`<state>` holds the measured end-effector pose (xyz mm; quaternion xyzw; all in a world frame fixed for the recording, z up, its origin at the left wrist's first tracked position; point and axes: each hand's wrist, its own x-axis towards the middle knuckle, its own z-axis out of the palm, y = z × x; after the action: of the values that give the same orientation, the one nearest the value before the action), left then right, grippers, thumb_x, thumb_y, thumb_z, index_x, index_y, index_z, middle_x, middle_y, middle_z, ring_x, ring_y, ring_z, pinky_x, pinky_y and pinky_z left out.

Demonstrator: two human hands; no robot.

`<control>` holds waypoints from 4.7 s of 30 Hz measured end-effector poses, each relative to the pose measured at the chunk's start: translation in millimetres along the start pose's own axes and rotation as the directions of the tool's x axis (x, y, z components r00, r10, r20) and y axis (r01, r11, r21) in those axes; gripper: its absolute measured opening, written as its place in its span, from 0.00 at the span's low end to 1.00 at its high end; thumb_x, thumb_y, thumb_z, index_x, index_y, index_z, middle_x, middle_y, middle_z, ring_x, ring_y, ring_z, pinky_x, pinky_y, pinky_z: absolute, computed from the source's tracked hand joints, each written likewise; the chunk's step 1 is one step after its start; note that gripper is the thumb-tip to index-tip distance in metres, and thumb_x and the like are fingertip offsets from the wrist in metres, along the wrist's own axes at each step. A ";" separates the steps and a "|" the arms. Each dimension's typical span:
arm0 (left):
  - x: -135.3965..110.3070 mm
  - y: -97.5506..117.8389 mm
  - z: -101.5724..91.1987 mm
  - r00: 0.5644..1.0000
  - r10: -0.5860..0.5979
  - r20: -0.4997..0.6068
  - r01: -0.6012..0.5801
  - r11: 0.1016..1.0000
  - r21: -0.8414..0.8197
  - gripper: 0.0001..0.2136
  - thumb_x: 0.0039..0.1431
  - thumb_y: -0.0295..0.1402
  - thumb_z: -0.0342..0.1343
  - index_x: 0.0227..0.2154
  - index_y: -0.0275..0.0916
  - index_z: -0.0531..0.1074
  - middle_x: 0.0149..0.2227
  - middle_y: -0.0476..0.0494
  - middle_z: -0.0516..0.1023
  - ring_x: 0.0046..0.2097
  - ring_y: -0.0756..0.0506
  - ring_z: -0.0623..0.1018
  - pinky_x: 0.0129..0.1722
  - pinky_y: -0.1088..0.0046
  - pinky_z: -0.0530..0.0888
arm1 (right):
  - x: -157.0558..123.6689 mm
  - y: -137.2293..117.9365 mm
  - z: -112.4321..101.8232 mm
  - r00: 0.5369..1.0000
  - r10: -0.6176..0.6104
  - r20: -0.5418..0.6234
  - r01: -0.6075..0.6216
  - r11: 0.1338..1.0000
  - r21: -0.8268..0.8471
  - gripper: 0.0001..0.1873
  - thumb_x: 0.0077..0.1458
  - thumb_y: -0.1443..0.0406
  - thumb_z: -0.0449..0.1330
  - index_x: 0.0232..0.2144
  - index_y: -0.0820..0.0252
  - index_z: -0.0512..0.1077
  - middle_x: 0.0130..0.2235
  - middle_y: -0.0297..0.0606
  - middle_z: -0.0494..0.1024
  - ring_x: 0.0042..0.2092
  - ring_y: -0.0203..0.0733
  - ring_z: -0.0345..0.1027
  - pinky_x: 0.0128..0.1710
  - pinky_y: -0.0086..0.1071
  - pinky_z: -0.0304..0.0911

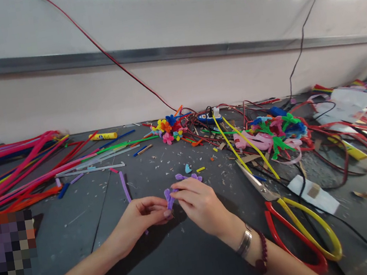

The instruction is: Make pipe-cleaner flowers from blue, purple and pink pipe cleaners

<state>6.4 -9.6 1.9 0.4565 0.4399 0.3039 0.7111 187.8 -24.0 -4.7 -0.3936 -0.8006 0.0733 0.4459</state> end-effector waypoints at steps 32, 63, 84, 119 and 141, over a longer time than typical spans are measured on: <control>-3.3 1.6 1.4 0.996 0.068 0.062 -0.080 0.972 0.223 0.05 0.44 0.32 0.61 0.22 0.35 0.78 0.21 0.48 0.76 0.26 0.50 0.73 0.30 0.76 0.71 | 11.2 -11.4 1.3 0.905 0.405 0.128 -0.420 0.809 0.412 0.07 0.48 0.68 0.59 0.31 0.55 0.76 0.32 0.35 0.79 0.34 0.39 0.73 0.34 0.31 0.70; -2.5 3.9 0.8 0.968 0.190 -0.161 -0.200 0.979 -0.049 0.05 0.41 0.31 0.64 0.23 0.35 0.77 0.23 0.50 0.76 0.27 0.52 0.73 0.33 0.77 0.73 | 9.0 -11.8 18.2 0.756 0.526 0.390 -0.630 0.424 0.650 0.06 0.50 0.63 0.59 0.27 0.60 0.70 0.28 0.30 0.67 0.32 0.33 0.60 0.34 0.26 0.55; -1.7 0.6 -1.1 0.934 0.335 -0.124 -0.323 0.941 0.104 0.03 0.42 0.27 0.63 0.24 0.36 0.76 0.30 0.48 0.78 0.34 0.49 0.75 0.37 0.77 0.71 | 14.5 -15.4 11.6 0.784 0.533 0.318 -0.612 0.575 0.543 0.05 0.45 0.65 0.61 0.23 0.61 0.71 0.28 0.32 0.69 0.30 0.33 0.62 0.29 0.26 0.58; -1.7 4.6 -0.7 0.938 0.265 -0.223 -0.249 0.963 0.099 0.06 0.43 0.32 0.61 0.22 0.35 0.72 0.22 0.49 0.75 0.26 0.50 0.76 0.32 0.75 0.73 | 11.0 -10.0 -18.7 0.977 0.131 0.169 -0.137 0.990 0.021 0.09 0.54 0.71 0.52 0.36 0.58 0.70 0.36 0.37 0.76 0.38 0.37 0.70 0.40 0.31 0.65; -3.8 3.4 4.4 0.957 0.265 -0.115 -0.241 0.953 0.183 0.03 0.43 0.30 0.61 0.23 0.36 0.75 0.23 0.47 0.77 0.27 0.49 0.76 0.31 0.76 0.72 | 11.2 -18.2 -12.7 0.994 0.057 0.095 -0.064 0.995 0.071 0.14 0.55 0.71 0.50 0.40 0.55 0.71 0.37 0.38 0.76 0.39 0.38 0.70 0.39 0.32 0.67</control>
<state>8.7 -13.1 7.1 0.5451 0.4499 0.3856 0.5931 184.1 -31.6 18.7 -0.3971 -0.8048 0.1349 0.4199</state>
